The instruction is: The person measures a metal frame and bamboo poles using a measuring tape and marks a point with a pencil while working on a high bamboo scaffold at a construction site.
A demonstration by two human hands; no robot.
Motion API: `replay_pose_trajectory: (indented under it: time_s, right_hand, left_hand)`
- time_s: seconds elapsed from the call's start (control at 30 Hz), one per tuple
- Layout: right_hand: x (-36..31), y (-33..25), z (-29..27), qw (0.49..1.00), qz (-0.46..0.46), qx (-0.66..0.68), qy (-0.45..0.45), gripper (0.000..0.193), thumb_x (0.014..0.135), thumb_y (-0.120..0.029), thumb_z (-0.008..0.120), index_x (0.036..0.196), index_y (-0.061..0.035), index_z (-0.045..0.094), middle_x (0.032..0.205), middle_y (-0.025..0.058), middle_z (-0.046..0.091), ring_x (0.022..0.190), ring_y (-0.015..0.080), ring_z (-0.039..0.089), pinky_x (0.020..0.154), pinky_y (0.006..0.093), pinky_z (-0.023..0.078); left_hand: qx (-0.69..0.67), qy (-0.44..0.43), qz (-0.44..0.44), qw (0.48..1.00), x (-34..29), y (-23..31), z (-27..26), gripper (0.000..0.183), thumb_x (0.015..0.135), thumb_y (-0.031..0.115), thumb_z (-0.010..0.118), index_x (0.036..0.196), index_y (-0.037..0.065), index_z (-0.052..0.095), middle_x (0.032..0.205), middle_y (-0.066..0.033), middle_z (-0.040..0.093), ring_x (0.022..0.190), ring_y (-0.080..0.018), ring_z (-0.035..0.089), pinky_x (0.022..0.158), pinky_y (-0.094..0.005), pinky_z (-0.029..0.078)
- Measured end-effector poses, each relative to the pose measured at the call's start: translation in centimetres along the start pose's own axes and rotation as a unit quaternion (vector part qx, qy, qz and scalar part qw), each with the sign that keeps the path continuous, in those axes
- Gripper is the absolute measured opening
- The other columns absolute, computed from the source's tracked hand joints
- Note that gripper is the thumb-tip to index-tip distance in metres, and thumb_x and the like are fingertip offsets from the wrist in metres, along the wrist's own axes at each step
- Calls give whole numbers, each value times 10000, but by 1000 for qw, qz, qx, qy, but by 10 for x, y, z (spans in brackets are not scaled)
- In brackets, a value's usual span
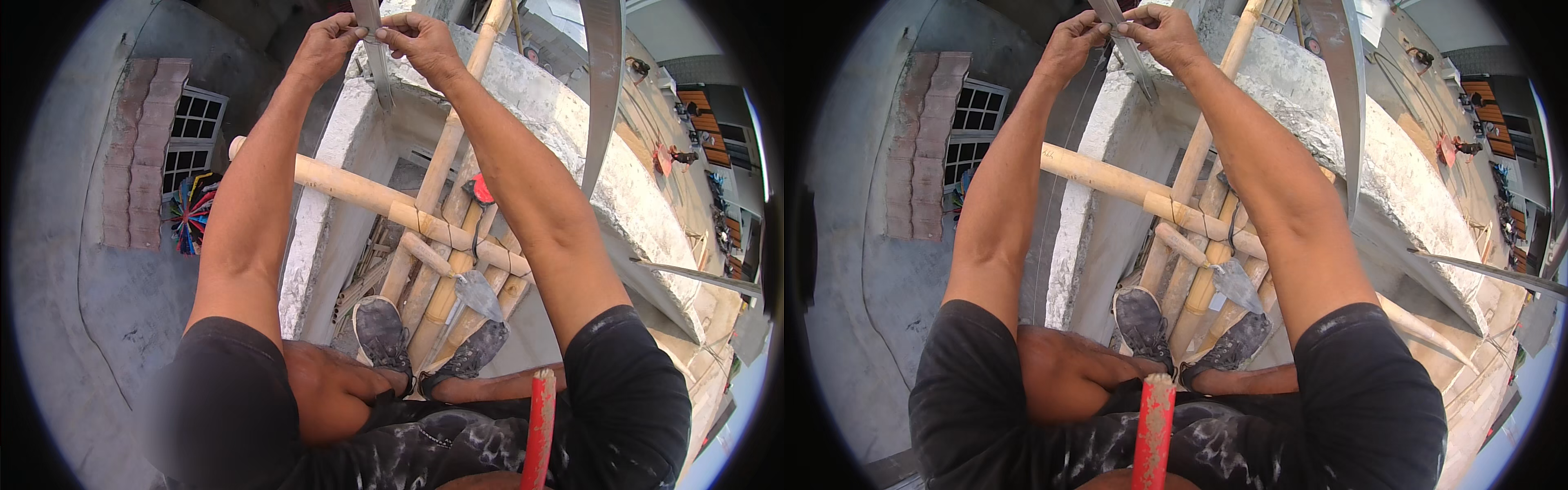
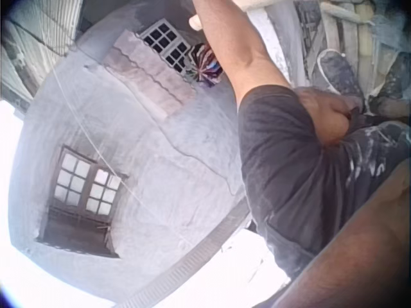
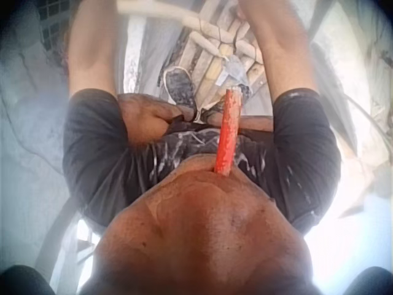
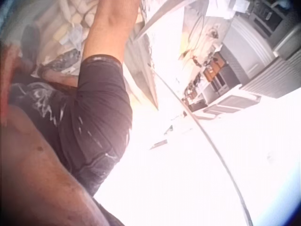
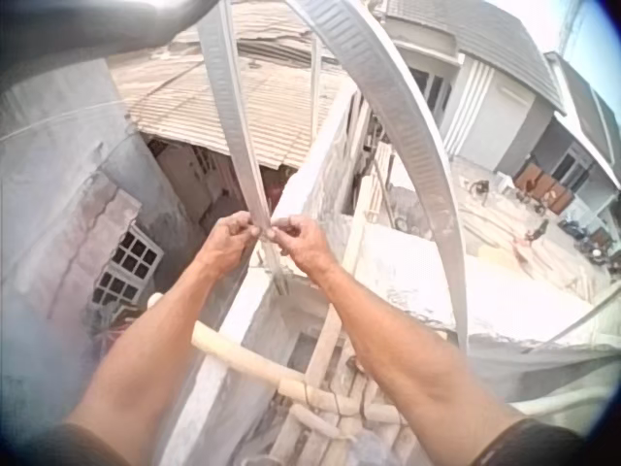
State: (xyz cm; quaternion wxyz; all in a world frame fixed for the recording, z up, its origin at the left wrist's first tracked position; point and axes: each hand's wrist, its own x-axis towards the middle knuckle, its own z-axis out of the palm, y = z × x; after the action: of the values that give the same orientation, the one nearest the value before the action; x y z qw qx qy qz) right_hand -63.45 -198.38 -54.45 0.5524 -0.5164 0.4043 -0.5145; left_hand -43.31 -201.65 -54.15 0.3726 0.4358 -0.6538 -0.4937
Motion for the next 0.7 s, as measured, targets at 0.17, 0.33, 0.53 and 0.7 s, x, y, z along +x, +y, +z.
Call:
replay_pose_trajectory:
  time_s: [0.17,0.33,0.53,0.7]
  right_hand:
    - [1,11,11,913,-236,-314,107,245,920,-207,742,1099,-41,727,849,80,725,726,204,662,702,327,538]
    - [-10,10,26,857,-235,-413,197,95,905,-62,567,939,-51,655,885,158,641,885,380,598,790,478,489]
    - [-56,-47,-20,873,-32,-486,15,336,945,-269,674,1198,-49,689,867,152,705,833,326,698,783,432,548]
    - [-191,-67,-70,706,229,-654,-148,638,874,-463,736,1405,-155,562,1294,206,530,1195,416,587,975,520,517]
  left_hand:
    - [14,14,17,1000,5,-4,6,190,981,101,630,1148,38,695,936,-14,683,844,-119,608,758,-286,496]
    - [-85,7,9,996,7,6,19,130,983,44,585,1022,60,708,854,42,650,735,-62,558,627,-256,443]
    - [-18,5,-31,999,-9,6,3,161,968,33,616,1106,80,683,915,-8,714,778,-69,630,630,-228,444]
    - [15,143,-18,989,-17,29,27,371,937,6,555,1303,0,613,1163,-105,683,1069,-193,643,940,-320,500]
